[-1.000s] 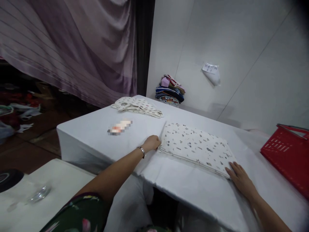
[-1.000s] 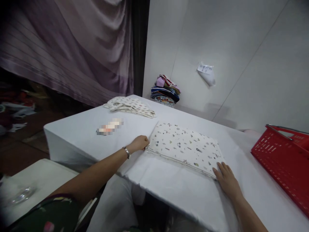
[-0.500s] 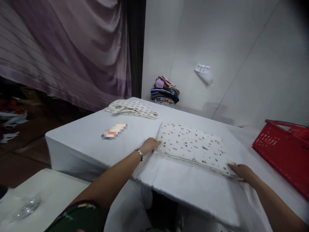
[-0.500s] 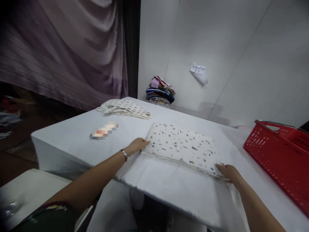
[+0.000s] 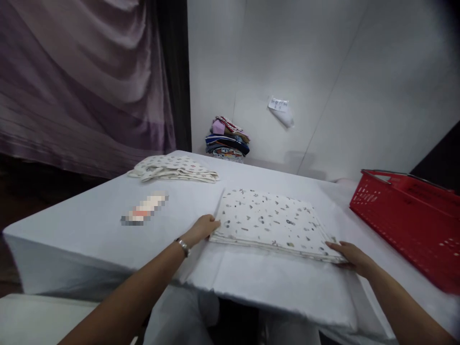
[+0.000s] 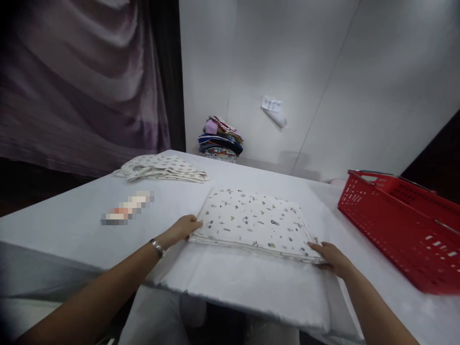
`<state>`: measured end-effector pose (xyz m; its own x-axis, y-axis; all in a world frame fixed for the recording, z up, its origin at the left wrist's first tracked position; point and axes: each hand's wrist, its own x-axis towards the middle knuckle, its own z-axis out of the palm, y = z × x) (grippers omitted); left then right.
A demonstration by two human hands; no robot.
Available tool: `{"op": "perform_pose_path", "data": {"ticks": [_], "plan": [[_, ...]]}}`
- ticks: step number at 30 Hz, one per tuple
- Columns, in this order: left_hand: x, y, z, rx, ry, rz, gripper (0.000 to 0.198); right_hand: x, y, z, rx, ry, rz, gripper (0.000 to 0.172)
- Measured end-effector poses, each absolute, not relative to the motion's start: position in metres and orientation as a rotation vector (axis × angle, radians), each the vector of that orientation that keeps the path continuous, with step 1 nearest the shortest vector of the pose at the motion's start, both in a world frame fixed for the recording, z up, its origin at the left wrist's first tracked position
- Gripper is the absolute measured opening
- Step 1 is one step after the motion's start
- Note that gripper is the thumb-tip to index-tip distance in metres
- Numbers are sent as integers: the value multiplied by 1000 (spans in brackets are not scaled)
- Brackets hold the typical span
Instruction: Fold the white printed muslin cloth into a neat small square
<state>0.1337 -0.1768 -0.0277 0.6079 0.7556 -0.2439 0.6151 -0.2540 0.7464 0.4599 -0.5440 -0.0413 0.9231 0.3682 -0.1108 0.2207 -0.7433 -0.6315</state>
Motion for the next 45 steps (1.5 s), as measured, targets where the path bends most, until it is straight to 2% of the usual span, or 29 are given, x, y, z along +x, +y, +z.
{"op": "perform_pose_path", "data": {"ticks": [3, 8, 12, 15, 18, 21, 26, 31, 35, 39, 42, 45], "plan": [[120, -177, -28, 2038, 1048, 202, 20, 439, -547, -37, -2261, -108, 634, 89], [109, -165, -33, 2276, 1030, 136, 28, 426, -552, -32, -2098, -131, 776, 94], [111, -154, -31, 2358, 1061, -13, 46, 435, -556, -26, -2037, -106, 800, 73], [121, -150, -24, 2543, 1134, 187, 63, 448, -549, -23, -1959, -93, 805, 56], [142, -150, -28, 2780, 937, 421, 66, 463, -534, -21, -1883, -101, 813, 49], [157, -151, -48, 2922, 695, 474, 65, 474, -523, -20, -1952, -88, 760, 56], [154, -141, -88, 2933, 697, 432, 63, 469, -533, -20, -2025, -83, 883, 77], [148, -133, -97, 2926, 662, 529, 61, 446, -555, -24, -1858, -63, 963, 84], [149, -135, -94, 2889, 659, 540, 59, 442, -573, -25, -1948, -133, 1009, 87], [150, -138, -90, 2847, 668, 572, 58, 463, -570, -20, -2093, -221, 915, 73], [150, -139, -87, 2835, 665, 590, 57, 490, -540, -16, -2155, -195, 658, 50], [149, -137, -86, 2841, 662, 556, 56, 515, -497, -14, -2124, -151, 590, 31]]}}
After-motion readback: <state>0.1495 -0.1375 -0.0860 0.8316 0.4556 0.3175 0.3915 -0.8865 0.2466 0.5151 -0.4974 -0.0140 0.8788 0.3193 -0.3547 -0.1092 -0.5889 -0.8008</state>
